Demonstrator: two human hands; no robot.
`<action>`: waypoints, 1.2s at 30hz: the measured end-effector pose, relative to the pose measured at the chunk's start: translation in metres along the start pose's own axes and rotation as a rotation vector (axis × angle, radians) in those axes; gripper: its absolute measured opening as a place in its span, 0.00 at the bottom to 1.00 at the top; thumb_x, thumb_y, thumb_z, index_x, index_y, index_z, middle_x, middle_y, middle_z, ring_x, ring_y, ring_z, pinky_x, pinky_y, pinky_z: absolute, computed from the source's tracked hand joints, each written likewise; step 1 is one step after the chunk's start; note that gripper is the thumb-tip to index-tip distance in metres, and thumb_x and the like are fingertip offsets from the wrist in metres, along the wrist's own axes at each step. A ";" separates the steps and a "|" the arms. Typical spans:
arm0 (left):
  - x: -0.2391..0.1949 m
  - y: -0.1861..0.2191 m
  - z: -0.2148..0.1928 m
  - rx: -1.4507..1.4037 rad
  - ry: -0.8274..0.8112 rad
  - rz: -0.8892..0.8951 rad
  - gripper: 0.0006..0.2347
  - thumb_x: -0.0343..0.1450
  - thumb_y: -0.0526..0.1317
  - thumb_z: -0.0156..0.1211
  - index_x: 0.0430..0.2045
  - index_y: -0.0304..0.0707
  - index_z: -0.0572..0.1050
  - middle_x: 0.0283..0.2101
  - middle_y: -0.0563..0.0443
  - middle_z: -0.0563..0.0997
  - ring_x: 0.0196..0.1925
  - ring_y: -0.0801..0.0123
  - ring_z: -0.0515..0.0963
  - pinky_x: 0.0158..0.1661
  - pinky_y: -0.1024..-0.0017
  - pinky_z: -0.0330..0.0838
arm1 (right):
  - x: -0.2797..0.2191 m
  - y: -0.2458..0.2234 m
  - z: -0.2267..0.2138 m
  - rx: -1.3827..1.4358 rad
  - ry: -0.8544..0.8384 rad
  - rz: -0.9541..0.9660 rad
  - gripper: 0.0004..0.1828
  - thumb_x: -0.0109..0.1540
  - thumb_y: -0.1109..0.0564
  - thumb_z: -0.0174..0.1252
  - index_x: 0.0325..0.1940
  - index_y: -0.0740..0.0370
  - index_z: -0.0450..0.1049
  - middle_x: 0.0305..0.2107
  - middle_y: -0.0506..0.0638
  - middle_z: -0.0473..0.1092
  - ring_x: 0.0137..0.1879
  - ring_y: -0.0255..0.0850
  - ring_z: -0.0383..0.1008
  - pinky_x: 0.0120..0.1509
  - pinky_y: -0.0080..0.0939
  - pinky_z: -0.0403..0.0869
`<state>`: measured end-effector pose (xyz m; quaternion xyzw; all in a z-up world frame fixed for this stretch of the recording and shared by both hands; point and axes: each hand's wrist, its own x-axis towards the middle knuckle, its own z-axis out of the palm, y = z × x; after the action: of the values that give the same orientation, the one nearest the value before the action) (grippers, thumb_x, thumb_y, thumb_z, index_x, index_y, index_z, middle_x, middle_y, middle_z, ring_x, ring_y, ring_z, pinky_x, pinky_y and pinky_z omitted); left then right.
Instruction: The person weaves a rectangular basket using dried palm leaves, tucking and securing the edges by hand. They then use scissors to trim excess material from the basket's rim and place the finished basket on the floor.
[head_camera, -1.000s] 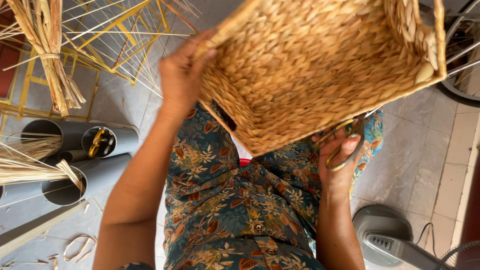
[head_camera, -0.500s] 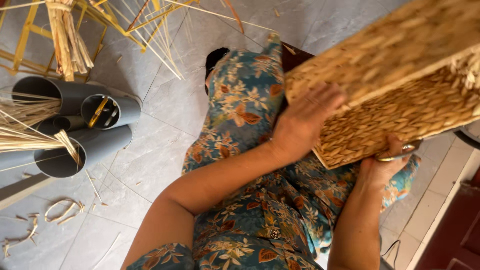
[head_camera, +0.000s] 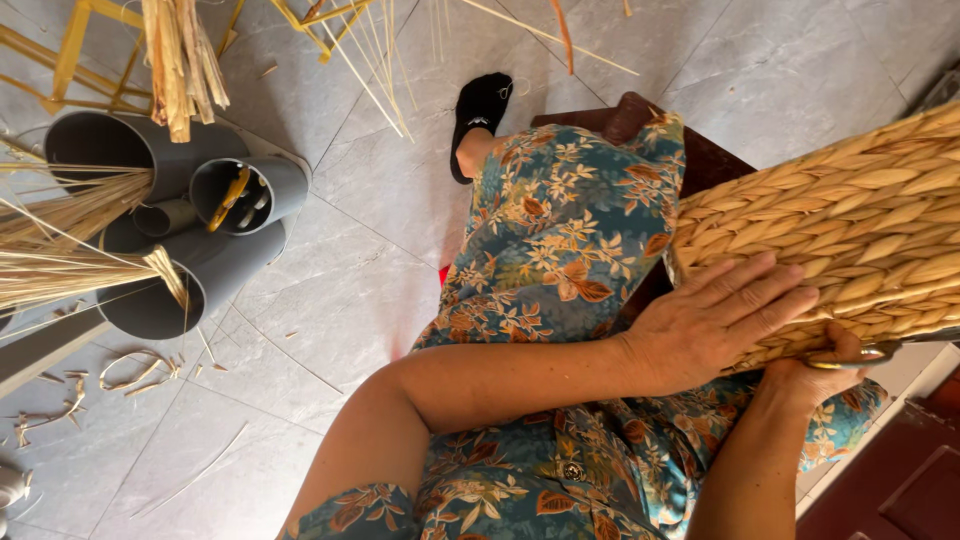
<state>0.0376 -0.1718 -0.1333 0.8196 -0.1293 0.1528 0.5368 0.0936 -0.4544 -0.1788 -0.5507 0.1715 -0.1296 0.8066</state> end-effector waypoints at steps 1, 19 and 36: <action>0.002 -0.003 -0.001 -0.013 0.002 0.001 0.25 0.80 0.36 0.49 0.76 0.49 0.56 0.77 0.53 0.59 0.81 0.63 0.59 0.77 0.63 0.49 | 0.002 0.000 0.002 0.006 0.042 0.025 0.35 0.54 0.65 0.52 0.67 0.76 0.66 0.58 0.67 0.71 0.64 0.59 0.77 0.70 0.54 0.76; -0.006 -0.015 -0.064 0.029 -0.005 -0.102 0.19 0.73 0.33 0.60 0.57 0.31 0.64 0.62 0.33 0.72 0.61 0.46 0.79 0.57 0.61 0.78 | -0.029 -0.005 0.042 0.002 -0.110 -0.324 0.29 0.58 0.75 0.55 0.63 0.63 0.67 0.41 0.54 0.74 0.39 0.41 0.77 0.41 0.39 0.75; -0.051 0.018 -0.070 -0.233 -0.402 -0.259 0.06 0.72 0.34 0.61 0.40 0.33 0.79 0.37 0.43 0.83 0.34 0.59 0.85 0.35 0.66 0.79 | -0.046 -0.116 0.058 -0.921 -0.263 -0.629 0.26 0.65 0.77 0.63 0.66 0.64 0.72 0.41 0.46 0.76 0.41 0.28 0.72 0.42 0.26 0.66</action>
<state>-0.0235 -0.1122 -0.1117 0.7758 -0.1441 -0.0992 0.6062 0.0735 -0.4288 -0.0455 -0.8812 -0.0635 -0.2058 0.4208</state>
